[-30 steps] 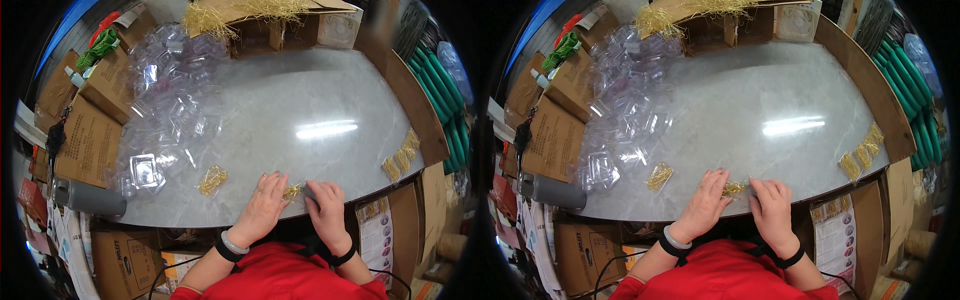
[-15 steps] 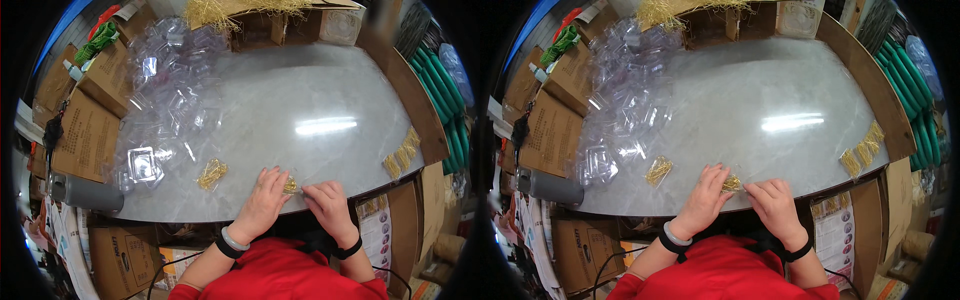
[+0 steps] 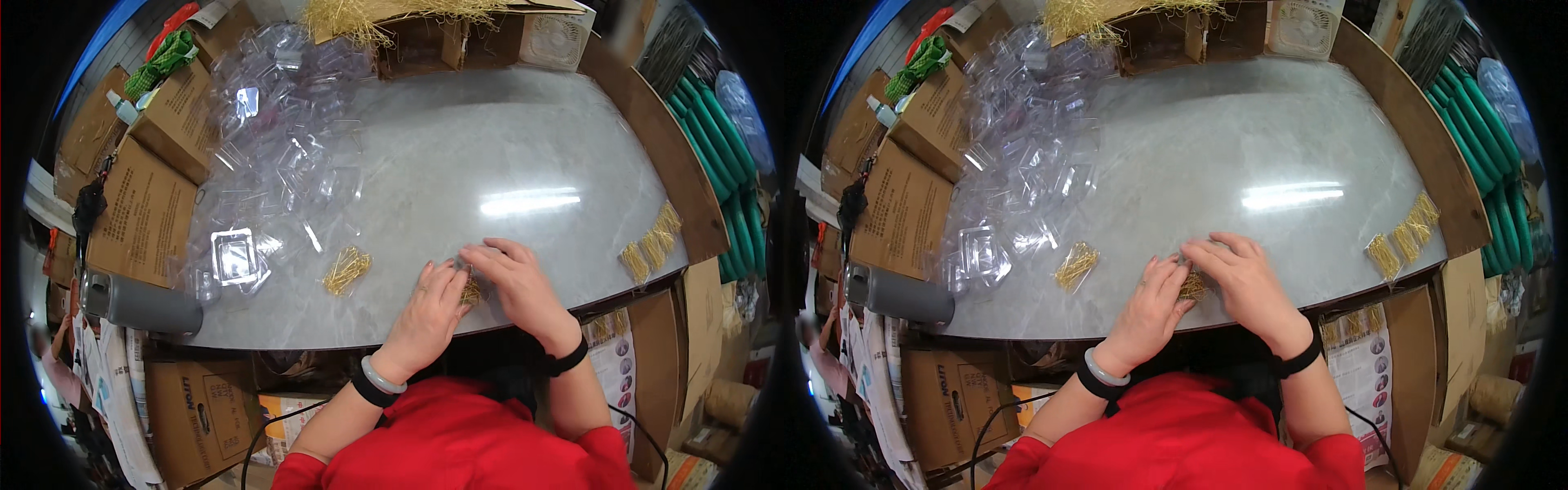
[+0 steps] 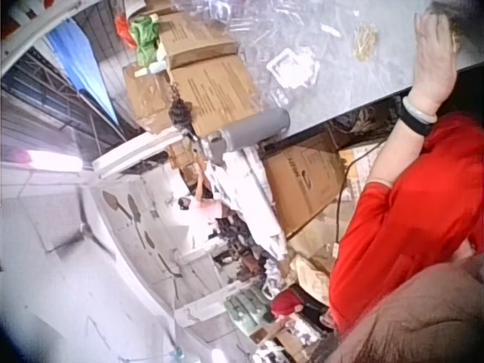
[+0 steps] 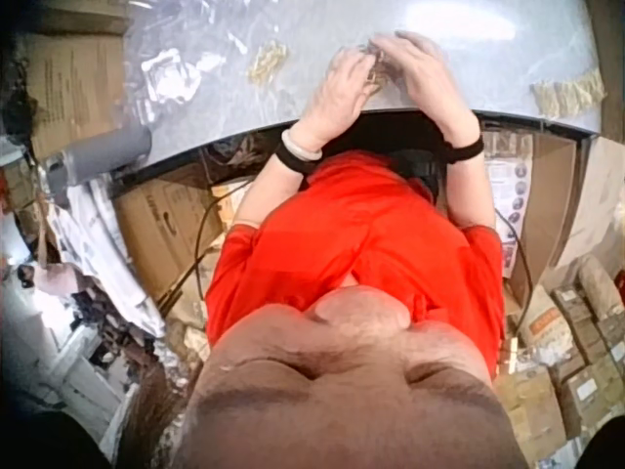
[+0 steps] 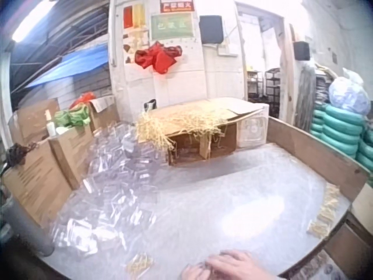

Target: The recorder is sorting small gold pins out of packing material and placing them into containers.

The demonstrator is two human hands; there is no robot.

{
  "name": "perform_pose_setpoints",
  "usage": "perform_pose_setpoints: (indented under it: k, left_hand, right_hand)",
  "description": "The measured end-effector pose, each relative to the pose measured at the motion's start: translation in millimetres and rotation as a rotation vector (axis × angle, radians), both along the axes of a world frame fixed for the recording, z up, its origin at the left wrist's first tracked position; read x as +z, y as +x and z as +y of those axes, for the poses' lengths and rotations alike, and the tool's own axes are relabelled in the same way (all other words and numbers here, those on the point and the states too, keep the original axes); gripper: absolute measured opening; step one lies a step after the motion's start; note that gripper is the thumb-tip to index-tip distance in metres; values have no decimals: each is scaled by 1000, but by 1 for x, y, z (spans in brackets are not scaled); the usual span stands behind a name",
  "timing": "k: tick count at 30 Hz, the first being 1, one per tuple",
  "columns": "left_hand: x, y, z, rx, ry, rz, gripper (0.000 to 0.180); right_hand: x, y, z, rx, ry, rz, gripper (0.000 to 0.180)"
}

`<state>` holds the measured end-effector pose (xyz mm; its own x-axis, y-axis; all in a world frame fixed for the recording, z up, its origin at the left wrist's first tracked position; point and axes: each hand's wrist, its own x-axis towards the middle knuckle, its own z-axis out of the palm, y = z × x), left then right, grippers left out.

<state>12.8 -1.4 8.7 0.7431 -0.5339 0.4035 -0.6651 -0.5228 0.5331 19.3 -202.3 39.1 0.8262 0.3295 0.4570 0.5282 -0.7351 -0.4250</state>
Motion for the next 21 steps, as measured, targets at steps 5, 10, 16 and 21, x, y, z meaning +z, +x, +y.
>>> perform_pose_setpoints:
  k: [5, 10, 16, 21]
  left_hand:
    - [2, 1, -1, -37, 14, 1, 52]
    - [5, -2, 2, -50, 66, -35, 52]
    - [4, -3, 0, -46, 63, -39, 54]
    - [-4, -1, 0, -29, 71, -62, 50]
  right_hand:
    - [3, 0, -6, 12, -51, 147, 36]
    - [4, -7, -7, -15, -70, 119, 29]
    - [4, -12, 1, -126, 62, 168, 27]
    - [10, -26, 13, -158, 299, 325, 30]
